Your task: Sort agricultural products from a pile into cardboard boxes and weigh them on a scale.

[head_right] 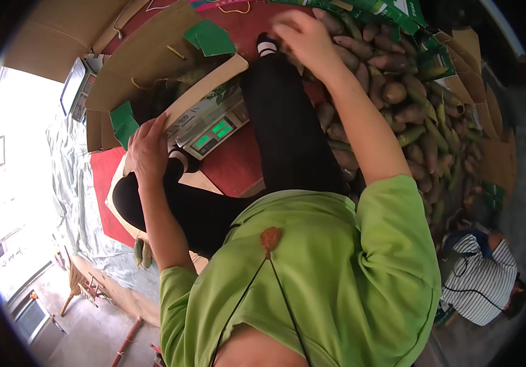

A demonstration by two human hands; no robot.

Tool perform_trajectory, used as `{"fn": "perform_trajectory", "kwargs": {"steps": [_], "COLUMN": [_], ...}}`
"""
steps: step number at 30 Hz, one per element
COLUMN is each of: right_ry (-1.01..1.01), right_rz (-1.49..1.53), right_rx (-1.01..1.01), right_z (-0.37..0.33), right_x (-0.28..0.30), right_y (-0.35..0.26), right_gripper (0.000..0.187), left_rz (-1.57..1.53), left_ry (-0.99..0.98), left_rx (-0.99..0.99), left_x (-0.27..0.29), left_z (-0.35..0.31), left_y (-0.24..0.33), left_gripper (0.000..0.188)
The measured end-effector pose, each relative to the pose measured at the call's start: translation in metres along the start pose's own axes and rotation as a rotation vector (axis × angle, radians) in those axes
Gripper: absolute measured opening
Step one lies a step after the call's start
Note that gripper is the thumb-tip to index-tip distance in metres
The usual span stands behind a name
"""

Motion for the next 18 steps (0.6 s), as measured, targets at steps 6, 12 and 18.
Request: {"fn": "perform_trajectory", "kwargs": {"steps": [6, 12, 18], "right_ry": [0.230, 0.265, -0.011], "right_rz": [-0.242, -0.354, -0.537], "right_rx": [-0.317, -0.450, -0.815], "right_z": [-0.080, -0.184, -0.224], "right_x": [0.079, 0.130, 0.111], "right_y": [0.146, 0.272, 0.276], "right_gripper": [0.012, 0.017, 0.021], "left_rz": [0.034, 0.026, 0.047], "left_ry": [0.004, 0.043, 0.095], "left_rx": [0.014, 0.008, 0.005], "left_x": [0.002, -0.001, 0.002], "left_z": [-0.002, 0.004, -0.002], "left_y": [0.002, 0.011, 0.006], "left_gripper": [0.034, 0.034, 0.032]}}
Point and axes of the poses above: each hand's wrist, its own z-axis towards the middle knuckle, its own x-axis out of the back of the hand, y = z × x, the point moved 2 cm from there along z, towards the middle knuckle, and after that the axes turned 8 degrees about y, right-handed, at the moved point
